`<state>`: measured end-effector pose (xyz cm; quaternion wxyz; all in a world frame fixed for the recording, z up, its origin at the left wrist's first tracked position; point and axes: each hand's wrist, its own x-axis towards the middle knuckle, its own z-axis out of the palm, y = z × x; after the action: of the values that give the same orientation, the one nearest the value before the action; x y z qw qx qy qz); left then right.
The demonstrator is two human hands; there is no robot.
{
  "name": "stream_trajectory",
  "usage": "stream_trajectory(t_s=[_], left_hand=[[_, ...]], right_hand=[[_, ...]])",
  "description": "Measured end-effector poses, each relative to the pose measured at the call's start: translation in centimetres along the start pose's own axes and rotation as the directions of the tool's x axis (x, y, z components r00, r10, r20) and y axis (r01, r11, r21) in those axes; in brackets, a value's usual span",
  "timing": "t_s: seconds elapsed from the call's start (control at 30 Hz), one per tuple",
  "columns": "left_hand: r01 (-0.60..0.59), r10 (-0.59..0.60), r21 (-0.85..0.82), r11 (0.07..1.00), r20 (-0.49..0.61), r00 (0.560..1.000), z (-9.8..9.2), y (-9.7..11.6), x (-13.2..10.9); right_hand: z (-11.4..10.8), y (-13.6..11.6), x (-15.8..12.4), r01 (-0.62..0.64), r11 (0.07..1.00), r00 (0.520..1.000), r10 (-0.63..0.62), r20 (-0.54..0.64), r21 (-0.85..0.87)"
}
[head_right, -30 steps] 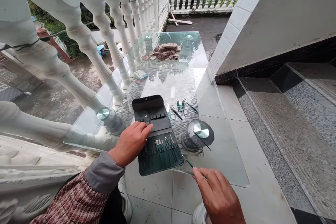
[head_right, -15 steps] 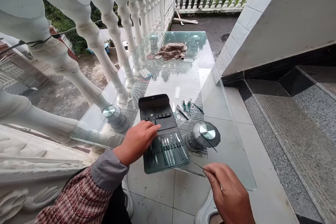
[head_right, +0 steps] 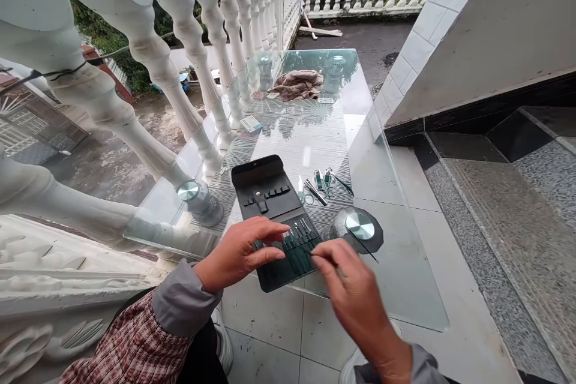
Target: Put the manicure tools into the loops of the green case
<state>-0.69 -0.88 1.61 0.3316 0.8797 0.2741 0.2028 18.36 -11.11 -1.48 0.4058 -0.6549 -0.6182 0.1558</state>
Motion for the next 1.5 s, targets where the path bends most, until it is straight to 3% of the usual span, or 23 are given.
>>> stream_trajectory(t_s=[0.1, 0.23, 0.33, 0.5, 0.6, 0.77, 1.2, 1.5], left_hand=[[0.002, -0.002, -0.128, 0.992, 0.0, 1.0, -0.1, 0.4, 0.0], [0.064, -0.066, -0.15, 0.987, -0.005, 0.998, -0.6, 0.4, -0.3], [0.14, -0.142, -0.063, 0.988, -0.041, 0.989, -1.2, 0.0, -0.6], [0.299, -0.294, 0.202, 0.933, -0.055, 0.954, -1.7, -1.1, -0.7], [0.34, -0.351, 0.328, 0.881, -0.027, 0.936, -1.4, -1.4, -0.4], [0.396, -0.41, 0.38, 0.836, -0.046, 0.911, -0.7, -1.6, 0.3], [0.379, -0.447, 0.511, 0.772, 0.011, 0.895, -0.5, -1.5, 1.1], [0.262, -0.404, 0.599, 0.757, 0.113, 0.908, 0.0, -2.1, 2.1]], right_hand=[[1.9, -2.0, 0.6, 0.002, 0.986, 0.998, -0.013, 0.069, 0.165], [2.9, -2.8, 1.0, -0.018, 0.97, 0.996, -0.004, 0.091, 0.241], [2.6, -2.5, 1.1, -0.021, 0.974, 0.997, 0.003, 0.082, 0.228], [1.6, -0.9, 1.1, -0.124, 0.989, 0.989, 0.129, -0.073, 0.075], [1.7, 0.3, 0.9, -0.165, 0.986, 0.984, 0.167, -0.064, 0.031], [2.0, 1.2, 0.6, -0.203, 0.979, 0.978, 0.204, -0.032, 0.023], [2.1, 1.0, 0.7, -0.17, 0.985, 0.985, 0.17, -0.005, 0.0], [2.9, 1.3, 0.8, -0.157, 0.987, 0.987, 0.157, 0.014, -0.033]])
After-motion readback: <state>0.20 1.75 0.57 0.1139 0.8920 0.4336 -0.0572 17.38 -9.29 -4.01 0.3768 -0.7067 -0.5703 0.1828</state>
